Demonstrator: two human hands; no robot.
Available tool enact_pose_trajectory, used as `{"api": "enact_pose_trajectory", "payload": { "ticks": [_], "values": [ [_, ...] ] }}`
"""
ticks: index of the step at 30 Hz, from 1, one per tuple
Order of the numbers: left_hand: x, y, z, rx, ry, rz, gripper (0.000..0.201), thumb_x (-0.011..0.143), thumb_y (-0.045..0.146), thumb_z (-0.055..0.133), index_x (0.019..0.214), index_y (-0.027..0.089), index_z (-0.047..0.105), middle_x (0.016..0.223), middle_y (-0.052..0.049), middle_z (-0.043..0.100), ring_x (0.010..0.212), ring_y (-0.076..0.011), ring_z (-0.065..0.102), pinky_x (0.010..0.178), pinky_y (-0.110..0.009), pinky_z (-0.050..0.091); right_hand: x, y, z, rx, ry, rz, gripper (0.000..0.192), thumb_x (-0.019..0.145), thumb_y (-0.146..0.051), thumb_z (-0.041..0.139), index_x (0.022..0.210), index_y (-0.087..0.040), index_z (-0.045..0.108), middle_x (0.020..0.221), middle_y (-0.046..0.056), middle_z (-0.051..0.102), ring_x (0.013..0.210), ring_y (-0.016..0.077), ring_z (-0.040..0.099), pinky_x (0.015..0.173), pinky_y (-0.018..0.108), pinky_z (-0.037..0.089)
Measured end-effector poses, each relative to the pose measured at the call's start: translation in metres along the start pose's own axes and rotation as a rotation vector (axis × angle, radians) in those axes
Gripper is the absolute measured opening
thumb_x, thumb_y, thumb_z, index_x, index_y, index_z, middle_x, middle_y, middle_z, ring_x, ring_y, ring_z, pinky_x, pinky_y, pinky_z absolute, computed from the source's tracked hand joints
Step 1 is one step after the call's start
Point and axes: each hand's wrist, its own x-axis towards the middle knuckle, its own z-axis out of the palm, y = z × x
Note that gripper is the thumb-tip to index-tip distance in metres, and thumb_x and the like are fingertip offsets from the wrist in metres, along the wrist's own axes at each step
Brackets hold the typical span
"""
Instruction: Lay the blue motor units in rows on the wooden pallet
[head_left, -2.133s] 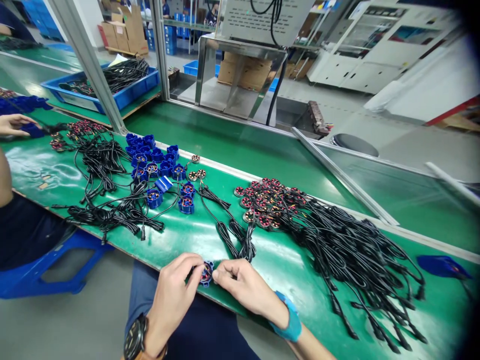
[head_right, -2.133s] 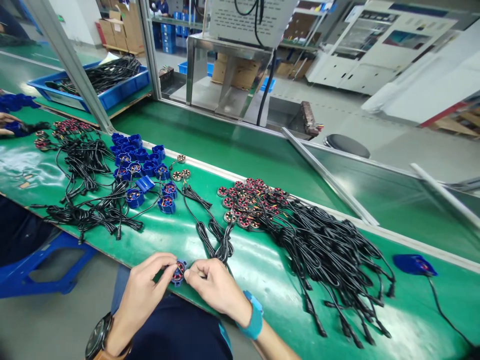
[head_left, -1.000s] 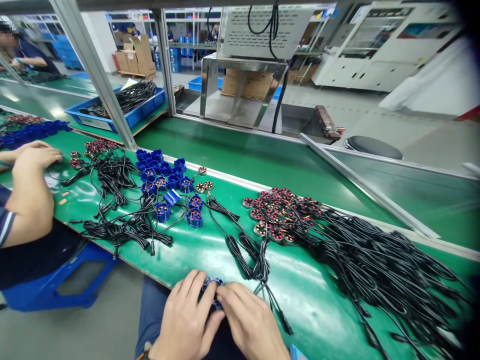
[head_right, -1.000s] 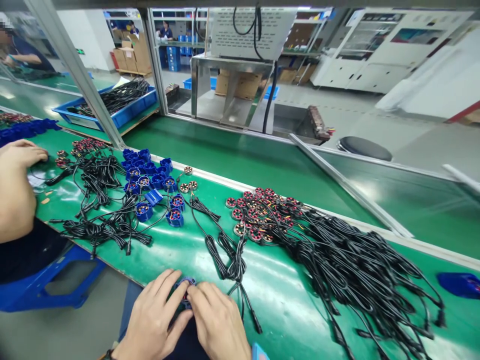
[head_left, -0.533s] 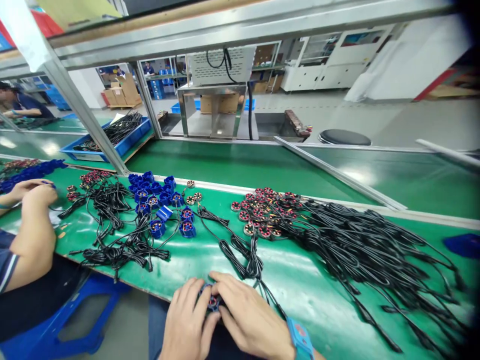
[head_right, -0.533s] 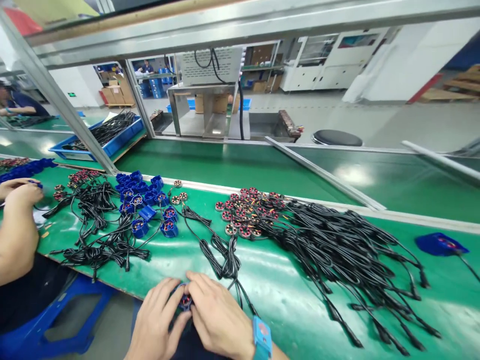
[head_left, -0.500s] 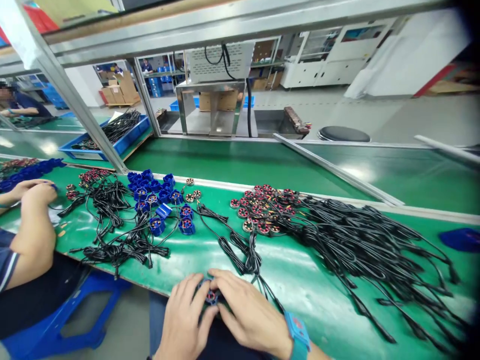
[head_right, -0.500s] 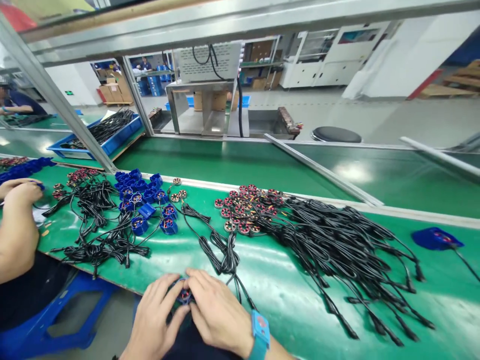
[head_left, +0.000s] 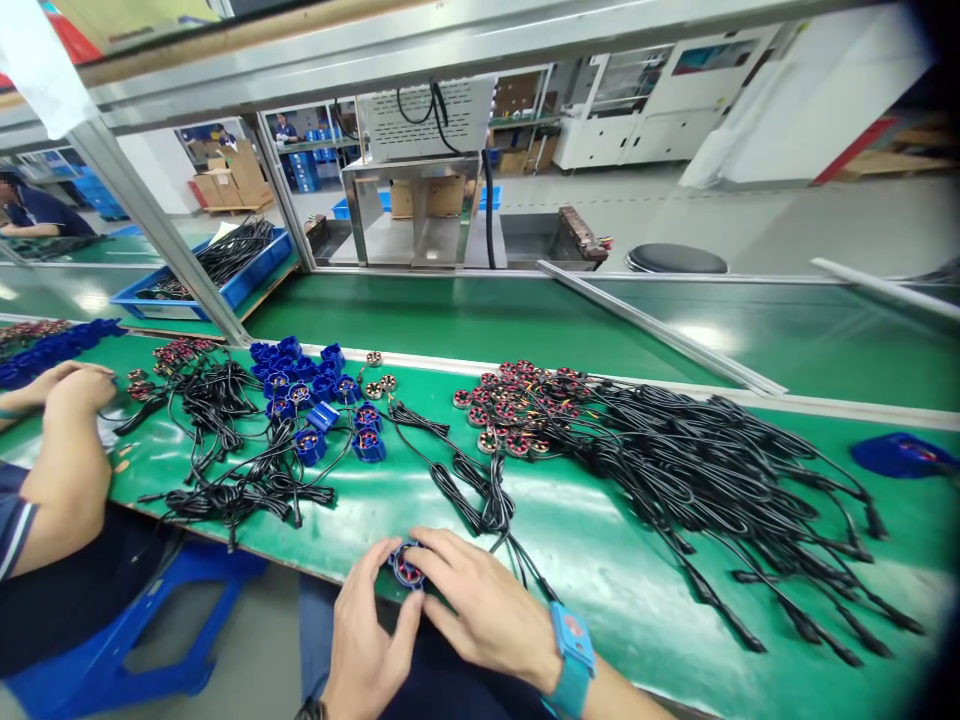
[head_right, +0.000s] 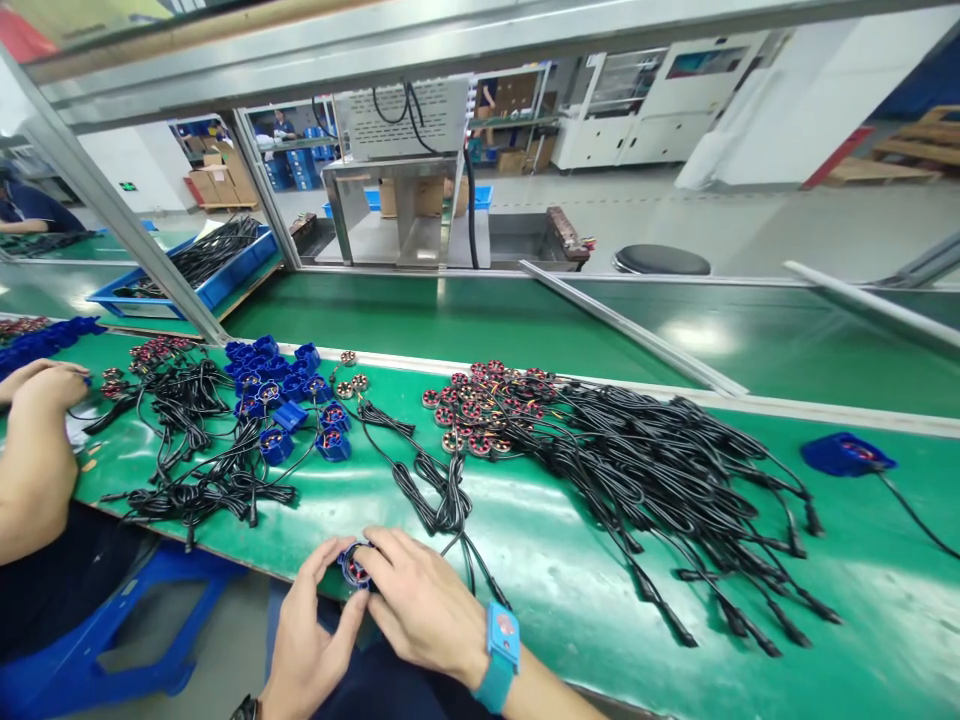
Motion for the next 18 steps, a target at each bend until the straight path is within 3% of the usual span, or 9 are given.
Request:
{"api": "enact_pose_trajectory", "payload": {
  "ticks": [12, 15, 18],
  "values": [
    [-0.006, -0.008, 0.007, -0.116, -0.037, -0.091, 0.056, 0.092, 0.035, 0.060, 0.141, 0.018, 0.040, 0.125, -0.014, 0.068, 0.114, -0.0244, 0.067, 0.094, -0.040, 0.059, 0.000, 0.012, 0.017, -0.243, 0.054, -0.184, 0.043, 0.093, -0.019, 0.047, 0.136, -0.013, 0.049, 0.142, 0.020, 0.051, 0.123, 0.0296, 0.055, 0.100, 0.043, 0.053],
    [-0.008, -0.010, 0.009, -0.211, -0.055, -0.120, 0.058, 0.092, 0.035, 0.062, 0.142, 0.021, 0.039, 0.125, -0.012, 0.069, 0.114, -0.0233, 0.068, 0.095, -0.037, 0.058, 0.004, 0.008, 0.021, -0.193, 0.048, -0.115, 0.040, 0.091, -0.021, 0.052, 0.131, -0.014, 0.052, 0.138, 0.017, 0.054, 0.119, 0.0279, 0.056, 0.099, 0.041, 0.053],
    [-0.011, -0.011, 0.007, -0.375, -0.074, -0.239, 0.056, 0.094, 0.040, 0.057, 0.144, 0.022, 0.040, 0.131, -0.011, 0.066, 0.121, -0.0236, 0.063, 0.103, -0.038, 0.053, 0.010, -0.001, 0.029, -0.114, 0.062, -0.007, 0.031, 0.091, -0.026, 0.055, 0.120, -0.016, 0.058, 0.123, 0.013, 0.061, 0.108, 0.0258, 0.060, 0.091, 0.039, 0.055]
  ]
}}
